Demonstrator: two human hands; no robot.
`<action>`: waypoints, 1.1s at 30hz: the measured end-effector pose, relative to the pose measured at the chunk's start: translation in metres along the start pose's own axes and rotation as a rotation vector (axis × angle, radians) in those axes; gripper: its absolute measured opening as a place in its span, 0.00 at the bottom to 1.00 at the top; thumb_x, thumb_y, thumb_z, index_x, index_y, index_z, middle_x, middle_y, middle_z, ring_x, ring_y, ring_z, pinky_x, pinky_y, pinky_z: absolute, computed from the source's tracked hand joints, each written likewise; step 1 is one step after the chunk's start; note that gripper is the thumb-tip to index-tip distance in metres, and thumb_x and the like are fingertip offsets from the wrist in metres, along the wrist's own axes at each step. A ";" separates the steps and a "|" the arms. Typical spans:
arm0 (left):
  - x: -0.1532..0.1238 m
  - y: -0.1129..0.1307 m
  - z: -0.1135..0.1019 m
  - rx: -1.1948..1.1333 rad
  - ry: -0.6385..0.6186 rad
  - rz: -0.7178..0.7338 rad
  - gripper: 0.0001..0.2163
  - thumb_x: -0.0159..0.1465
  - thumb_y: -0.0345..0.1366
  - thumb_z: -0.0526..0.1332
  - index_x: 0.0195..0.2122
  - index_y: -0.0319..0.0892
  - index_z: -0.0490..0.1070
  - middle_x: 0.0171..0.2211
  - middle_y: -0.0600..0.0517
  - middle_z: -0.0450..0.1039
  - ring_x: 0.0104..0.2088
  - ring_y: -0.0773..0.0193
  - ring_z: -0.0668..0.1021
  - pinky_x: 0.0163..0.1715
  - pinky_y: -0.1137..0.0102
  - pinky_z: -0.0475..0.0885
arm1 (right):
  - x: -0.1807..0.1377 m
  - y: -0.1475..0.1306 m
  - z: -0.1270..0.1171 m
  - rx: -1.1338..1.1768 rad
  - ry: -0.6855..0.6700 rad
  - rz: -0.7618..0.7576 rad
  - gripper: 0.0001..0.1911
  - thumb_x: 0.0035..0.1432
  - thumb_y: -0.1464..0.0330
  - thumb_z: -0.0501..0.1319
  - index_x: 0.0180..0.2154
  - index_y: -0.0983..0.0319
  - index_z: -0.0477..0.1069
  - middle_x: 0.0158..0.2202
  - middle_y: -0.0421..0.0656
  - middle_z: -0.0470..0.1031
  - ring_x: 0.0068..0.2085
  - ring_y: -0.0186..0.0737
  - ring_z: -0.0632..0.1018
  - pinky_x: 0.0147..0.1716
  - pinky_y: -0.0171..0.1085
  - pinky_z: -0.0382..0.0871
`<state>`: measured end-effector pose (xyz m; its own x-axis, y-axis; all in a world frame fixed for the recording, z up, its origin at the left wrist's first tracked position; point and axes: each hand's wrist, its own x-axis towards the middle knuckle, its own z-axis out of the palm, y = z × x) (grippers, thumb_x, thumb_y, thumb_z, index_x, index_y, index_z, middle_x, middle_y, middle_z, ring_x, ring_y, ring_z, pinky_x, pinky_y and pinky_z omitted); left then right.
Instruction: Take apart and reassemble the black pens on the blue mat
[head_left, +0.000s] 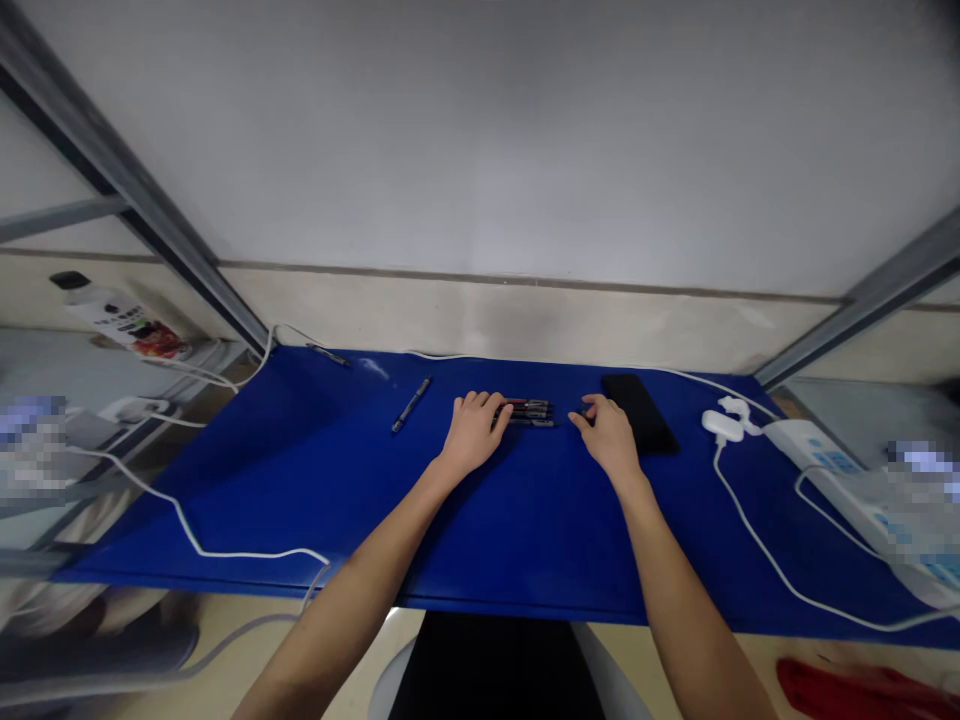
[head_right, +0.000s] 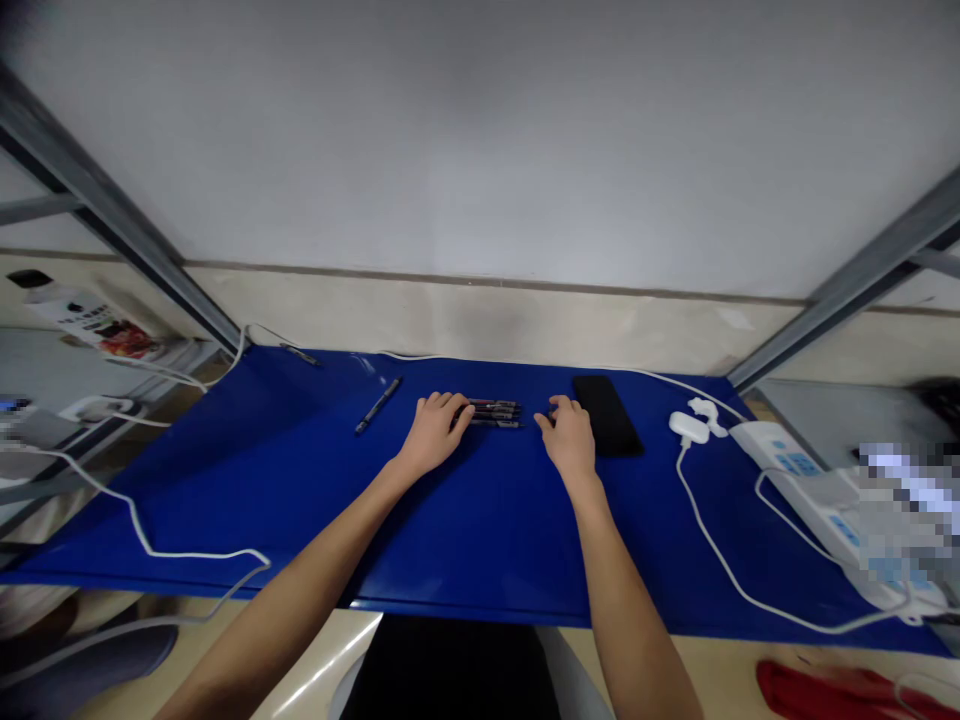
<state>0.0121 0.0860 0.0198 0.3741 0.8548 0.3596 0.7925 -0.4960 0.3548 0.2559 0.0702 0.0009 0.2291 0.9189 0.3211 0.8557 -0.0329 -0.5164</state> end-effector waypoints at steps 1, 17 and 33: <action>0.000 0.000 0.000 0.000 0.001 -0.003 0.16 0.73 0.43 0.45 0.41 0.43 0.70 0.36 0.48 0.72 0.39 0.56 0.70 0.39 0.63 0.57 | 0.000 0.004 0.002 -0.046 0.000 0.010 0.16 0.58 0.66 0.57 0.46 0.65 0.72 0.38 0.52 0.73 0.40 0.52 0.75 0.41 0.48 0.69; 0.001 -0.001 0.001 -0.004 0.002 -0.018 0.15 0.72 0.43 0.47 0.40 0.43 0.70 0.36 0.48 0.73 0.39 0.57 0.70 0.38 0.64 0.57 | 0.002 -0.023 -0.015 0.697 -0.161 0.098 0.17 0.54 0.56 0.66 0.39 0.61 0.72 0.27 0.42 0.75 0.28 0.41 0.75 0.30 0.40 0.69; -0.001 0.003 0.000 -0.054 -0.023 -0.023 0.15 0.72 0.43 0.47 0.41 0.43 0.71 0.36 0.48 0.73 0.40 0.57 0.70 0.40 0.63 0.57 | -0.002 -0.035 -0.006 0.793 -0.223 0.143 0.16 0.52 0.58 0.66 0.38 0.62 0.76 0.27 0.44 0.77 0.28 0.40 0.76 0.30 0.39 0.70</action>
<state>0.0145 0.0836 0.0206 0.3675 0.8692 0.3308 0.7743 -0.4830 0.4090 0.2286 0.0667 0.0227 0.1423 0.9859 0.0885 0.2264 0.0546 -0.9725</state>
